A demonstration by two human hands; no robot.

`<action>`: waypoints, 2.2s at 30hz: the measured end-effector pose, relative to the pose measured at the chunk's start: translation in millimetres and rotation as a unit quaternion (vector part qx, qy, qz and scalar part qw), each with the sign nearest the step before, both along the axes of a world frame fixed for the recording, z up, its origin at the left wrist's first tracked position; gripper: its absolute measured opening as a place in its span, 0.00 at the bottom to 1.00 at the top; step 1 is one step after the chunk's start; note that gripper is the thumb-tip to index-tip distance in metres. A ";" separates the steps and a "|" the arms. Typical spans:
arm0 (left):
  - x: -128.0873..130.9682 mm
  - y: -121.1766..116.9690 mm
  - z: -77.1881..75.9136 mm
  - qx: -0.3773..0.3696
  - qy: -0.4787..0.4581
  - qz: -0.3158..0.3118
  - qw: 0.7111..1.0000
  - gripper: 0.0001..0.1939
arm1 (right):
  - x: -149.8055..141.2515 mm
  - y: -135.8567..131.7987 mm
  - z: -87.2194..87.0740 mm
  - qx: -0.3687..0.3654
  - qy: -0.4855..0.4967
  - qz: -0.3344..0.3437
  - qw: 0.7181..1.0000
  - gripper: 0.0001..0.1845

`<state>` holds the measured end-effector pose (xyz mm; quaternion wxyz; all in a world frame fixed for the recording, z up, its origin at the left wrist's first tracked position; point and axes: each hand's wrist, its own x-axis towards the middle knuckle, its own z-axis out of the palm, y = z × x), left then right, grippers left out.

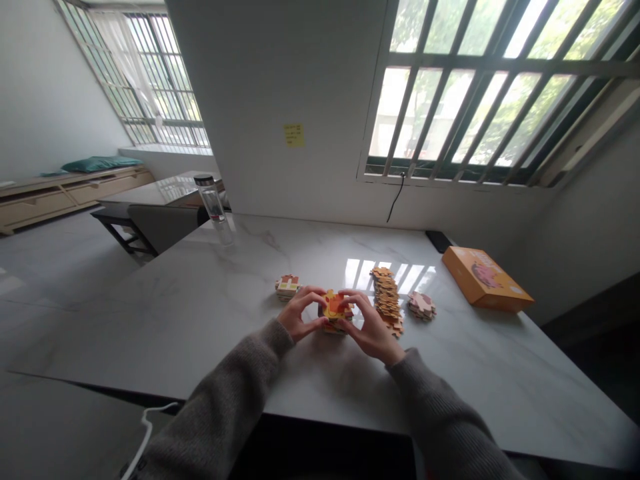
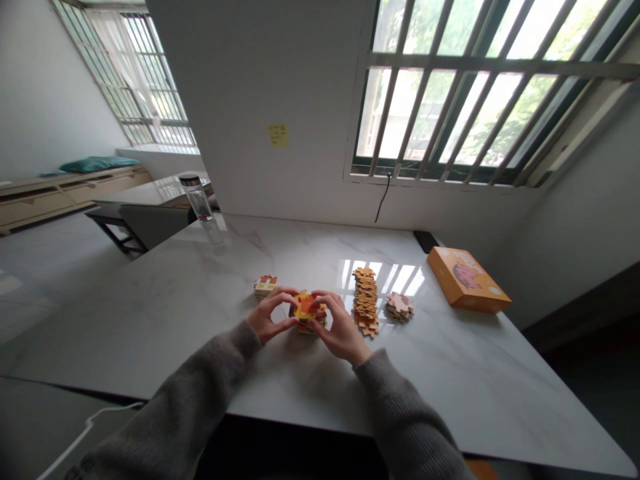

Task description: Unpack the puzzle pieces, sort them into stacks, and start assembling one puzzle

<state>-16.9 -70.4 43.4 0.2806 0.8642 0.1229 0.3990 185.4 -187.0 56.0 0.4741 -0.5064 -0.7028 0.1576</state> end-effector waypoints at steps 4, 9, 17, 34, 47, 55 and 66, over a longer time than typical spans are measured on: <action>-15.9 27.1 6.3 0.045 0.018 0.059 0.997 0.10 | 2.3 0.2 -1.7 0.001 -0.004 -0.036 0.999 0.17; -53.8 81.2 0.1 0.036 0.045 0.152 0.987 0.10 | 6.8 3.8 -8.6 0.029 0.014 -0.088 0.996 0.18; -77.7 105.3 -9.0 -0.009 0.102 0.167 0.981 0.12 | 8.2 5.2 -11.2 0.039 0.012 -0.099 0.994 0.18; -77.0 111.5 -10.5 -0.043 0.129 0.120 0.983 0.09 | 11.6 4.8 -9.7 0.011 -0.006 -0.093 0.996 0.13; 0.4 23.8 -2.6 0.117 0.061 0.061 0.989 0.17 | 13.7 5.5 -8.0 0.006 -0.099 -0.037 0.994 0.13; 14.9 8.7 -6.2 0.081 0.052 -0.002 0.995 0.21 | 13.9 5.0 -4.8 0.066 -0.073 -0.046 0.994 0.15; 11.6 6.7 -0.7 0.035 0.034 -0.032 0.998 0.14 | 12.8 -0.2 -3.0 0.055 -0.076 -0.030 0.995 0.21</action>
